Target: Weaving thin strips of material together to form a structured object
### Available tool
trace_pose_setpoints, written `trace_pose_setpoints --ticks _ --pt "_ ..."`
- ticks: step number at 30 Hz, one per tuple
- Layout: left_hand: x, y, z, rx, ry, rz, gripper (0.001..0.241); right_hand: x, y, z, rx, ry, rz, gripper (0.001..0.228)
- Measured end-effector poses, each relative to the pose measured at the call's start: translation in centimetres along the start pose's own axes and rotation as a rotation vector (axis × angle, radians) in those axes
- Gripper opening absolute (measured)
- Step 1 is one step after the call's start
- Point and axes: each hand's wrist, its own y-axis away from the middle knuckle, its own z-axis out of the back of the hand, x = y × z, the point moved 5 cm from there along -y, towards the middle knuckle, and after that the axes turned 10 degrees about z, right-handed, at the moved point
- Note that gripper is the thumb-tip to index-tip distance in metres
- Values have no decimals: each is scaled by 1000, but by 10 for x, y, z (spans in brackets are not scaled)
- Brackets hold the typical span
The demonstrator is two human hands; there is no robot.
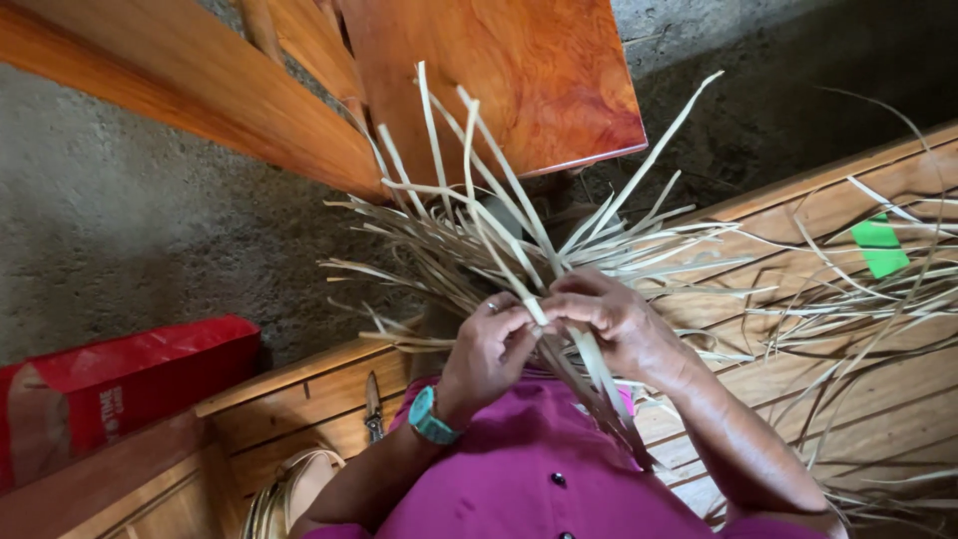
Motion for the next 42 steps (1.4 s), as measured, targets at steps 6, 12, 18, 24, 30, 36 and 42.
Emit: trace_pose_setpoints --ticks 6,12,18,24,30,36,42 --pt "26 -11 -13 380 397 124 14 -18 41 -13 -55 13 76 12" --pt "42 -12 -19 228 348 203 19 -6 48 -13 -138 106 215 20" --pt "38 12 -29 219 595 483 17 8 39 -14 -122 212 286 24" --pt "31 13 -28 148 578 473 18 22 10 -2 -5 221 305 24" --pt "9 8 -10 135 316 206 17 10 -7 -11 45 236 347 27" --pt "17 6 -9 81 346 123 10 -20 -7 -16 4 -13 154 22" --pt "14 8 -10 39 221 93 18 -6 -10 -3 41 -90 -19 26"
